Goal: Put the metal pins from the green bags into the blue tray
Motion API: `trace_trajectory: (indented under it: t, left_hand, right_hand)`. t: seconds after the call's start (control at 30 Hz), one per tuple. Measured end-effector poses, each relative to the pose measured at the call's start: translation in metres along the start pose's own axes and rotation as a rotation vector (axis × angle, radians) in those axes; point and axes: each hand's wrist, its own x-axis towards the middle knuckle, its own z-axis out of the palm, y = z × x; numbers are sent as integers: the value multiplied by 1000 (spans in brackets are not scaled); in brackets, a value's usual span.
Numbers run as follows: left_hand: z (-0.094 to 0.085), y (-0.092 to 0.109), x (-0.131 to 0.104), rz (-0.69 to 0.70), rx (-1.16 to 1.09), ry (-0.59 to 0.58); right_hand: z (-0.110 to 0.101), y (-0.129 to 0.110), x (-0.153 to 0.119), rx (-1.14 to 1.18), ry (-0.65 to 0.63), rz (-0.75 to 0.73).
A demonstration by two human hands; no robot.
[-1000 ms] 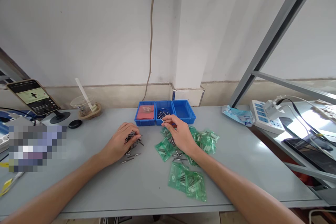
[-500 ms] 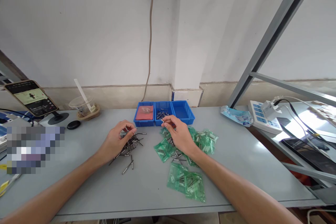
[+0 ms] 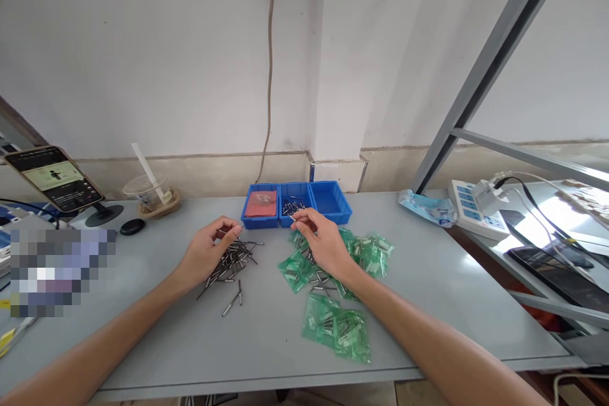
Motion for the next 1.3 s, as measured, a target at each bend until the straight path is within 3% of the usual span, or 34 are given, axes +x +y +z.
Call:
trace_trajectory:
  t: [0.4, 0.63, 0.8, 1.07, 1.3]
  left_hand:
    - [-6, -18, 11, -32, -64, 152]
    - [-7, -33, 17, -77, -44, 70]
    - [-11, -37, 18, -80, 172, 51]
    - [-18, -40, 15, 221, 688, 109]
    - [-23, -39, 11, 286, 864, 126]
  right_hand:
    - [0, -1, 0, -11, -8, -9]
    - [0, 1, -1, -16, -23, -10]
    - [0, 2, -1, -24, -32, -10]
    - [0, 1, -2, -41, -48, -26]
    - [-1, 1, -2, -66, -62, -19]
